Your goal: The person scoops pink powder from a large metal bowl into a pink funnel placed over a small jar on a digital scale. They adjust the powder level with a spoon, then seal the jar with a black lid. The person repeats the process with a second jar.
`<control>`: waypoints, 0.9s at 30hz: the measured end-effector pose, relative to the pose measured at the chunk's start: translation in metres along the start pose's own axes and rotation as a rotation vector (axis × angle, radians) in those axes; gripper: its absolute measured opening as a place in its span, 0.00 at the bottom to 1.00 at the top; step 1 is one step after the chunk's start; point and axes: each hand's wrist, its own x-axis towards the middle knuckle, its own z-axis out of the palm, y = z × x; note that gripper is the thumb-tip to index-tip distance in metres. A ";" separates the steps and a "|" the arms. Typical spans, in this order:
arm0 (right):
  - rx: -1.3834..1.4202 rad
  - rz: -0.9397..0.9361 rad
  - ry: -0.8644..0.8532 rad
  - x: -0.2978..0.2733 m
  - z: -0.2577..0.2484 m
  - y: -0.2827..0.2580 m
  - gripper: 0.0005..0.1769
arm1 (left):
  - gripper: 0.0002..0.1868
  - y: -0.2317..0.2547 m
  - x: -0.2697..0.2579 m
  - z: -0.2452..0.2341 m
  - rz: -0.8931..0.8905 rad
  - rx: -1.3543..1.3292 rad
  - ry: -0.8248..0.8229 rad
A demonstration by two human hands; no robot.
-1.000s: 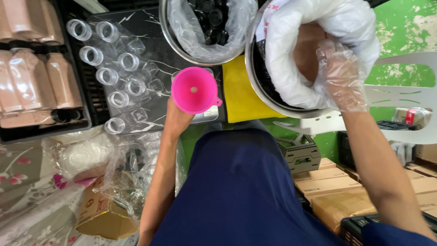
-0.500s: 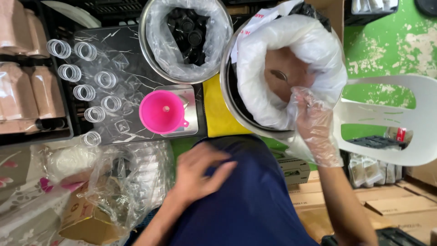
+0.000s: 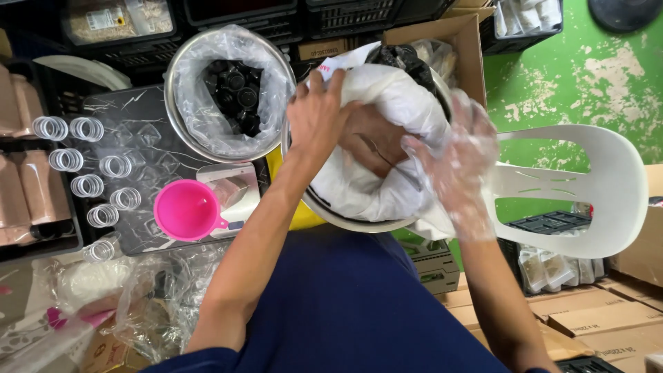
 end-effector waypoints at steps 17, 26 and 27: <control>0.681 -0.285 -0.037 0.022 -0.030 0.075 0.21 | 0.12 0.008 -0.033 -0.124 -0.008 -0.758 0.102; -0.083 -0.266 0.162 -0.014 0.022 0.079 0.24 | 0.15 0.011 -0.043 -0.101 0.069 -0.522 0.209; -0.078 -0.263 0.155 -0.007 0.019 0.071 0.24 | 0.15 0.006 -0.040 -0.109 0.067 -0.519 0.201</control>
